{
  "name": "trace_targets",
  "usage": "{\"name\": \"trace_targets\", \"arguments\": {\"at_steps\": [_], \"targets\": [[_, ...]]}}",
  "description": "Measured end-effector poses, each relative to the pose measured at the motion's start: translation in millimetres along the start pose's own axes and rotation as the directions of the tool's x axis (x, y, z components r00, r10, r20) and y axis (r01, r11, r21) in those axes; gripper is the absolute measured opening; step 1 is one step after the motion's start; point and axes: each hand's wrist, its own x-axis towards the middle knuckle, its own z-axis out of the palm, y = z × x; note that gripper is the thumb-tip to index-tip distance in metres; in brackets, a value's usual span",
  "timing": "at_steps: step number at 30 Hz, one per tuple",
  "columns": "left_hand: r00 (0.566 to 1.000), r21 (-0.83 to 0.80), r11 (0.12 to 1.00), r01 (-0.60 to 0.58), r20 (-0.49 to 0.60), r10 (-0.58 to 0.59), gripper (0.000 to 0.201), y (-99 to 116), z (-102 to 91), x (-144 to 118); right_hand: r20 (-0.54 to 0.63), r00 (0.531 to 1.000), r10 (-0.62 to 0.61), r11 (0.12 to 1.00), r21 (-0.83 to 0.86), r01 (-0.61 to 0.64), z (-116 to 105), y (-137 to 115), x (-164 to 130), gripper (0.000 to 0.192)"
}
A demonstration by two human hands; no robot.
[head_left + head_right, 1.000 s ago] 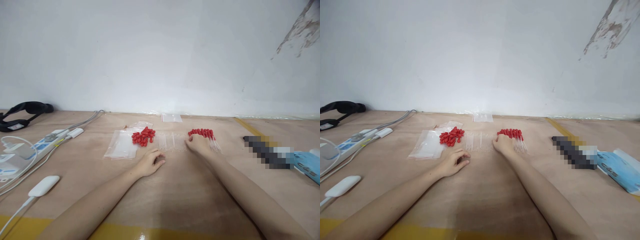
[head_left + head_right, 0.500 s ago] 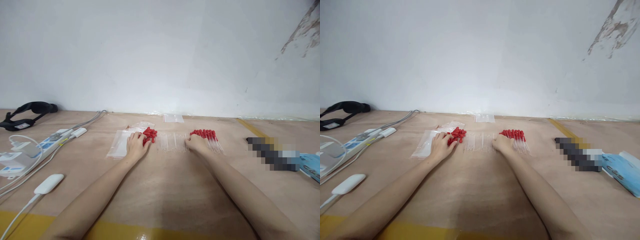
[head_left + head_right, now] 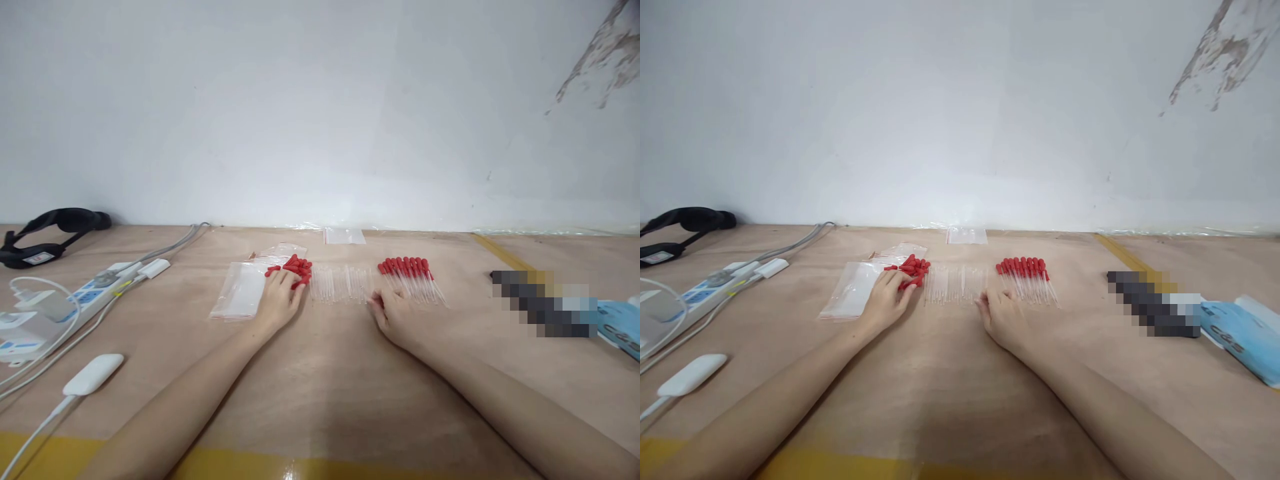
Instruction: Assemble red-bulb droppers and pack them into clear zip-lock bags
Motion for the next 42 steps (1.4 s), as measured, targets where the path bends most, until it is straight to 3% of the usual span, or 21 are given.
{"name": "trace_targets", "arguments": {"at_steps": [3,6,10,14,17,19,24,26,35,42], "targets": [[0.989,-0.115,0.99,-0.083,0.113,0.096,0.011,15.8,-0.6,-8.7,0.023,0.997,-0.075,0.997,0.039,0.074,0.9,2.2,-8.7,0.026],[0.977,-0.038,0.993,-0.112,0.18,0.117,0.013,21.1,0.9,-14.4,0.029,0.991,-0.132,0.988,0.087,0.129,8.2,5.9,-13.4,0.028],[0.987,0.109,0.987,-0.114,0.128,0.1,0.013,12.5,0.7,-12.5,0.026,0.988,-0.155,0.984,0.093,0.152,7.5,2.0,-12.3,0.028],[0.996,0.102,0.991,-0.082,0.04,0.079,0.024,6.8,-1.1,-8.1,0.024,0.978,-0.206,0.971,0.125,0.201,-1.6,-5.4,-8.7,0.026],[0.998,-0.005,0.998,-0.065,-0.003,0.065,0.027,14.4,-2.5,-8.9,0.04,0.975,-0.219,0.966,0.147,0.211,-1.9,-6.0,-9.0,0.026],[0.998,-0.124,0.991,-0.058,0.027,0.062,0.024,24.8,-3.9,-12.0,0.025,0.975,-0.222,0.961,0.177,0.214,2.8,-4.0,-10.8,0.026],[0.949,-0.362,0.932,-0.03,0.283,0.14,0.021,48.6,-4.5,-22.7,-0.026,0.968,-0.248,0.934,0.259,0.246,19.1,2.1,-15.2,0.023],[0.935,-0.39,0.921,-0.007,0.324,0.144,0.021,51.5,-1.4,-24.9,-0.026,0.967,-0.252,0.931,0.265,0.25,22.4,3.3,-15.9,0.023],[0.945,-0.481,0.868,0.12,0.323,0.048,0.017,53.4,7.6,-24.1,-0.007,0.955,-0.296,0.912,0.295,0.285,19.5,-4.0,-18.4,0.02],[0.931,-0.621,0.74,0.259,0.365,-0.02,0.016,55.4,10.8,-27.1,-0.004,0.959,-0.282,0.888,0.376,0.263,16.2,-11.8,-19.0,0.019]]}}
